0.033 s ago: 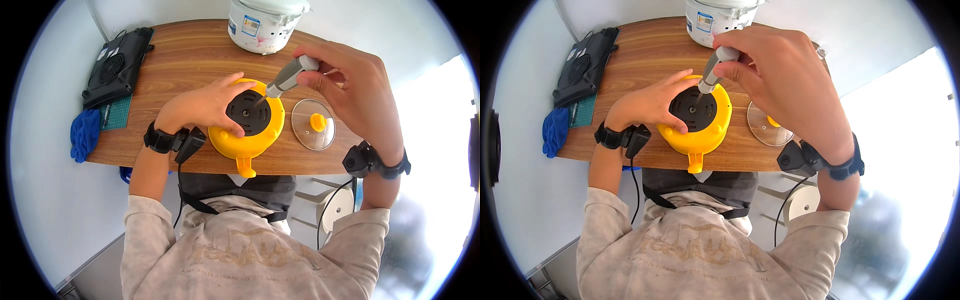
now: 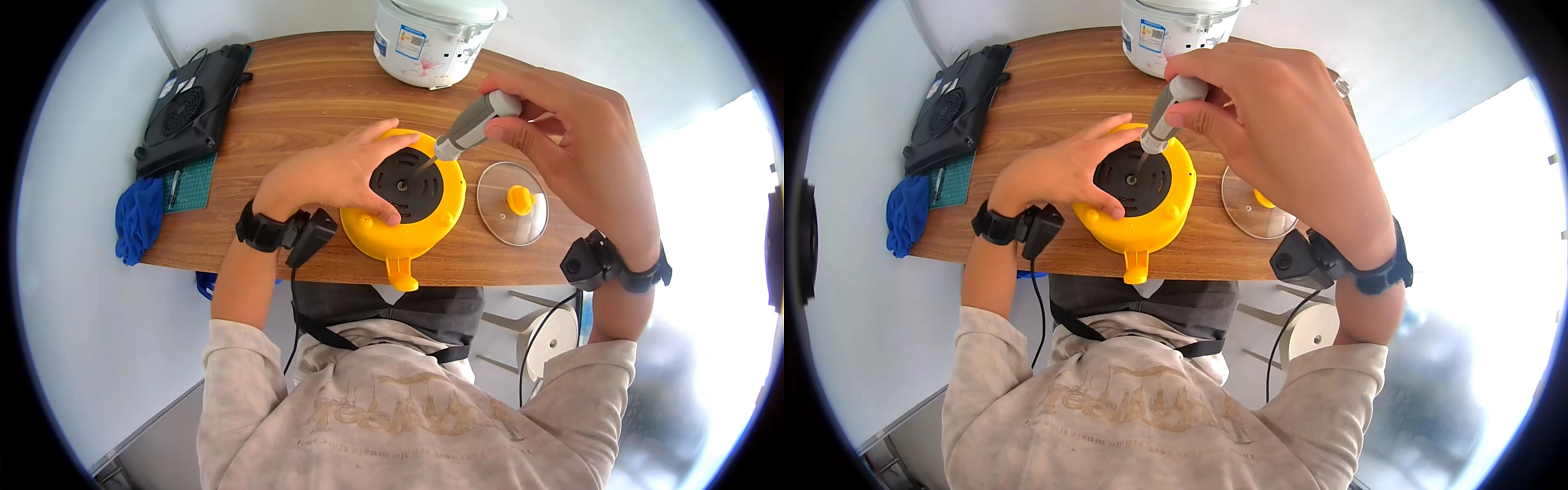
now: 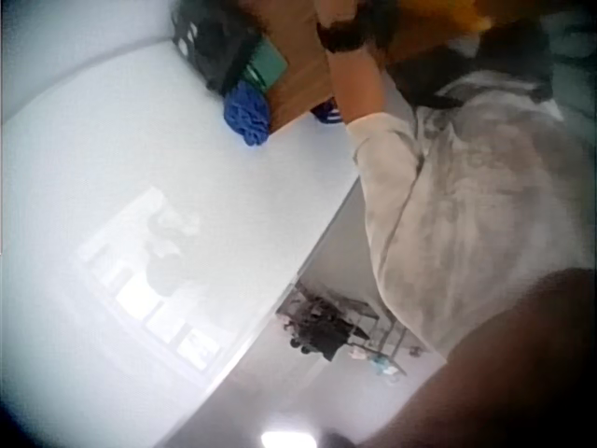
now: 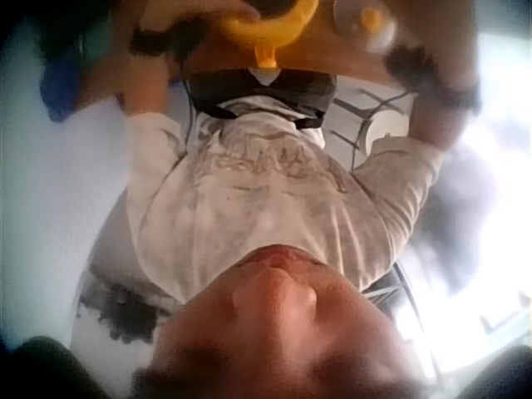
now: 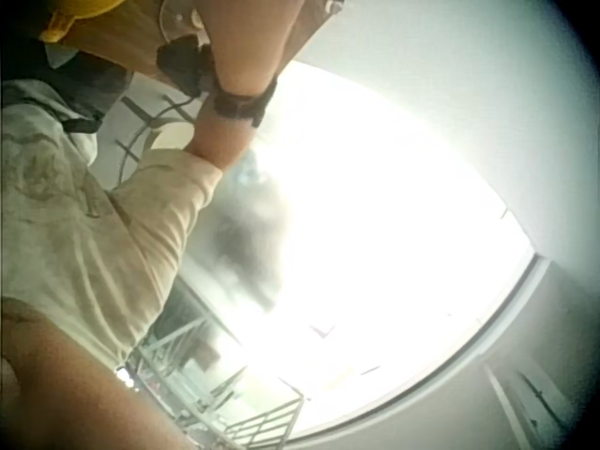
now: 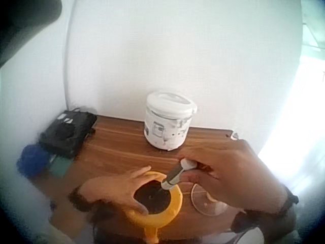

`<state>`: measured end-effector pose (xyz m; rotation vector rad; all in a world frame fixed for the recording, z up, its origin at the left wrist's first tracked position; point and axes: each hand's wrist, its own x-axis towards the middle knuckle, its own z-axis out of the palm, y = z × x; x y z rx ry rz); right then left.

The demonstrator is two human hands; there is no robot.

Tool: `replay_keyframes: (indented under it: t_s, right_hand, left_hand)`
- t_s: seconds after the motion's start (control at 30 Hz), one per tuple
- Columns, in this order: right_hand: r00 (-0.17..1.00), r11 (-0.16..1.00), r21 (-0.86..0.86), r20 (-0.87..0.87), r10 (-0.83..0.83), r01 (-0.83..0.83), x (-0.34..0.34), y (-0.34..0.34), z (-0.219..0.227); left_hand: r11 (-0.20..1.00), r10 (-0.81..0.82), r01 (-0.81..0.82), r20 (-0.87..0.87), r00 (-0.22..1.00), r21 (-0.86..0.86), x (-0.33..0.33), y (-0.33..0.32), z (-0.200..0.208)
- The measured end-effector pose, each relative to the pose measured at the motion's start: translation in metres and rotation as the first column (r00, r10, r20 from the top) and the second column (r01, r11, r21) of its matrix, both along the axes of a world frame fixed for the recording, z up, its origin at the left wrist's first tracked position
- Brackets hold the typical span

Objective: The person assembles a yellow electric kettle by screwing the base plate onto the kettle body and securing the lid. They then disassemble a white rice cooker lid, removing screws and separating the inner components.

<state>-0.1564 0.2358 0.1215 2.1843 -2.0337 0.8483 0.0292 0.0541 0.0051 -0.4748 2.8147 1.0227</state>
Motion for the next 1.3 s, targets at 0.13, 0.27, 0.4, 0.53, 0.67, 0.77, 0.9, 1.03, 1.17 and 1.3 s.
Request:
replay_keyframes:
  t_s: [0.13, 0.27, 0.4, 0.53, 0.67, 0.77, 0.9, 1.03, 1.17, 1.3]
  right_hand:
    - [1.0, 0.998, -0.059, -0.012, 0.017, -0.018, 0.006, -0.003, -0.003]
    - [1.0, 0.997, -0.083, -0.021, -0.009, 0.007, 0.016, -0.007, -0.006]
    - [0.99, 0.993, -0.11, -0.129, -0.053, 0.038, 0.014, -0.011, -0.007]
    - [0.95, 0.971, -0.235, -0.294, -0.103, 0.032, 0.015, -0.016, -0.015]
    - [0.919, 0.954, -0.293, -0.355, -0.172, 0.066, 0.013, -0.025, -0.021]
    - [0.961, 0.957, -0.289, -0.263, -0.085, 0.006, 0.018, -0.032, -0.03]
    - [0.978, 0.967, -0.182, -0.144, 0.151, -0.176, 0.021, -0.029, -0.023]
    - [0.949, 0.943, -0.112, -0.018, 0.315, -0.315, 0.008, -0.029, -0.016]
    - [0.954, 0.954, 0.057, 0.072, 0.29, -0.294, 0.002, -0.026, -0.011]
    - [0.951, 0.953, 0.095, 0.143, 0.273, -0.288, 0.003, -0.022, -0.009]
  left_hand:
    - [0.999, 0.04, -0.041, -0.065, 0.997, -0.001, 0.003, 0.009, -0.006]
    - [0.995, 0.1, -0.098, -0.13, 0.987, 0.023, 0.006, 0.009, -0.023]
    - [0.98, 0.201, -0.194, -0.196, 0.96, 0.052, 0.01, 0.014, -0.036]
    - [0.968, 0.247, -0.238, -0.179, 0.952, 0.074, 0.012, 0.018, -0.036]
    - [0.968, 0.246, -0.23, -0.185, 0.952, 0.104, 0.012, 0.018, -0.033]
    - [0.968, 0.245, -0.227, -0.196, 0.949, 0.108, 0.012, 0.02, -0.037]
    - [0.963, 0.255, -0.229, -0.2, 0.946, 0.141, 0.011, 0.024, -0.036]
    - [0.962, 0.26, -0.234, -0.209, 0.943, 0.144, 0.012, 0.024, -0.038]
    - [0.962, 0.261, -0.233, -0.216, 0.941, 0.145, 0.012, 0.024, -0.038]
    - [0.952, 0.29, -0.26, -0.195, 0.937, 0.162, 0.013, 0.028, -0.031]
